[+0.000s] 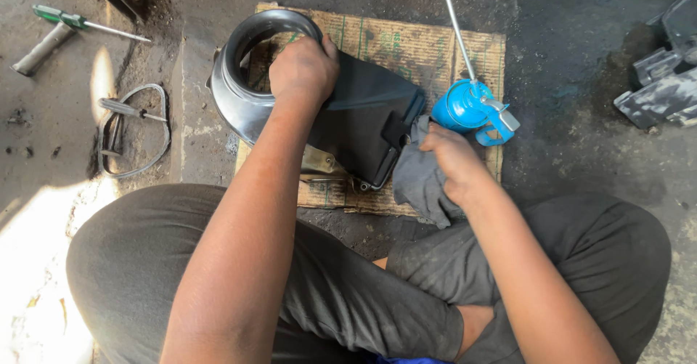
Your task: The person sits on the floor and cleans a black motorcycle fuel tank using a blue spray bottle and a dark cloth. They spray the tank's exterior and interior surfaces and wipe them down repeatedly, rotating the tank to access different areas.
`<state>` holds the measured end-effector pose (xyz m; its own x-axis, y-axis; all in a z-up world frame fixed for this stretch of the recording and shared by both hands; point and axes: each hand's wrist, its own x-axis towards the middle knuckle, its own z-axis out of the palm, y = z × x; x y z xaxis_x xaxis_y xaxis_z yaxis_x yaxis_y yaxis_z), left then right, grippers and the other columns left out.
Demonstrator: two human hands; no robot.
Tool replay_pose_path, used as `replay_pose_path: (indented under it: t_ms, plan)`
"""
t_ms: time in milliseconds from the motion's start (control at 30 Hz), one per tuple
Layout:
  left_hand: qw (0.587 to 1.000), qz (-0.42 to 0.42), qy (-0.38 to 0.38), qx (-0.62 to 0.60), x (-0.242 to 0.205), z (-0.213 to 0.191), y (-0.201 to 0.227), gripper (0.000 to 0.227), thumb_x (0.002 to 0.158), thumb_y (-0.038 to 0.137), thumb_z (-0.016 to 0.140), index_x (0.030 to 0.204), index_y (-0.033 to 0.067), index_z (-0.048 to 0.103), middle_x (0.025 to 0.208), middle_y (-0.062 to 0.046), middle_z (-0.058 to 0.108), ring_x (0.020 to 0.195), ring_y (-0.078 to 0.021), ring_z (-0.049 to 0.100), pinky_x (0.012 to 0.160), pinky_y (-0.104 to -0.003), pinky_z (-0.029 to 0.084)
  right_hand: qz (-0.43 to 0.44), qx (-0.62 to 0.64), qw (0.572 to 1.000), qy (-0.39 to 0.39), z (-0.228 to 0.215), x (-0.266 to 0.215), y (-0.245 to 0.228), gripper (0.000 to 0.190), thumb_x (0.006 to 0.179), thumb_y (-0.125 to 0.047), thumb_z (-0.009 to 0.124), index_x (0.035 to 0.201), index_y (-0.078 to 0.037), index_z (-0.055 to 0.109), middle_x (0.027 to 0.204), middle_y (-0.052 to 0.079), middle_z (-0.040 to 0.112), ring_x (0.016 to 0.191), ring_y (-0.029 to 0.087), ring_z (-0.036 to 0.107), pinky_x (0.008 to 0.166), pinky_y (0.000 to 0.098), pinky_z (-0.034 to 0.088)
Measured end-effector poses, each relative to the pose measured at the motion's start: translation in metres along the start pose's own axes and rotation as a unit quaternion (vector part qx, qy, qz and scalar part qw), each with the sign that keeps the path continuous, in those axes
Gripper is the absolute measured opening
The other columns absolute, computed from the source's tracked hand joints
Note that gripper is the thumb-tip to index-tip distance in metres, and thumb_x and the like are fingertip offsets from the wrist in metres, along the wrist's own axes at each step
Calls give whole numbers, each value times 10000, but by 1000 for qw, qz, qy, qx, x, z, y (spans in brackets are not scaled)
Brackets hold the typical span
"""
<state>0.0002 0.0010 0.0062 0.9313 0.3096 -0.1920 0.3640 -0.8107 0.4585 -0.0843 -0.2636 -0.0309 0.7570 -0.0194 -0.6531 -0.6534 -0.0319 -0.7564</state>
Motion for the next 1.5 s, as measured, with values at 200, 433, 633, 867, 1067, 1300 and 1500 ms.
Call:
replay_pose_path:
  t_ms: [200,433,633,867,1067,1300,1500]
  plan:
    - [998,18,57,17,-7,10,7,556,1024,472,441,936,31,767,984,-229,735,951,-387,722,856,-466,563,-11,-64,998,7,35,18,19,789,922,-125,491,1620,-53,130,1615,169,373,1439,250,441,1178,387,344]
    - [997,12,70,35,-10,11,12,561,1026,470,449,873,42,777,906,-219,740,877,-395,731,802,-478,576,-123,-313,941,29,18,3,35,747,942,-188,565,1599,-75,229,1555,241,416,1415,329,441,1141,423,375]
    - [997,4,64,32,-6,15,9,560,1028,468,457,872,36,776,903,-229,740,887,-399,729,819,-474,574,-126,-603,783,90,33,-47,13,553,894,-240,601,1437,-169,518,954,250,717,927,450,695,838,578,546]
    - [998,-9,55,13,-2,15,3,553,1020,463,460,865,30,768,918,-222,738,902,-392,727,824,-470,572,-265,-639,701,173,16,-40,-10,433,875,-162,609,1303,-180,670,784,190,720,726,412,708,666,538,558]
    - [997,9,76,21,-7,20,6,539,1024,457,473,850,43,772,880,-222,739,865,-395,731,799,-470,578,-249,-801,528,128,21,-6,35,189,921,-114,596,993,-100,770,909,125,727,825,293,740,649,411,575]
    - [991,58,106,49,-7,12,9,506,1010,433,523,806,44,775,830,-212,738,806,-397,733,761,-485,576,-343,-632,678,152,-2,-50,7,425,802,-169,684,1222,-182,750,914,158,725,755,373,705,679,501,556]
    - [970,144,193,27,-13,1,34,458,977,388,601,719,48,767,764,-189,736,693,-389,727,667,-484,575,-318,-608,712,148,4,-37,-9,441,842,-132,663,1265,-233,736,946,163,725,781,396,698,719,516,554]
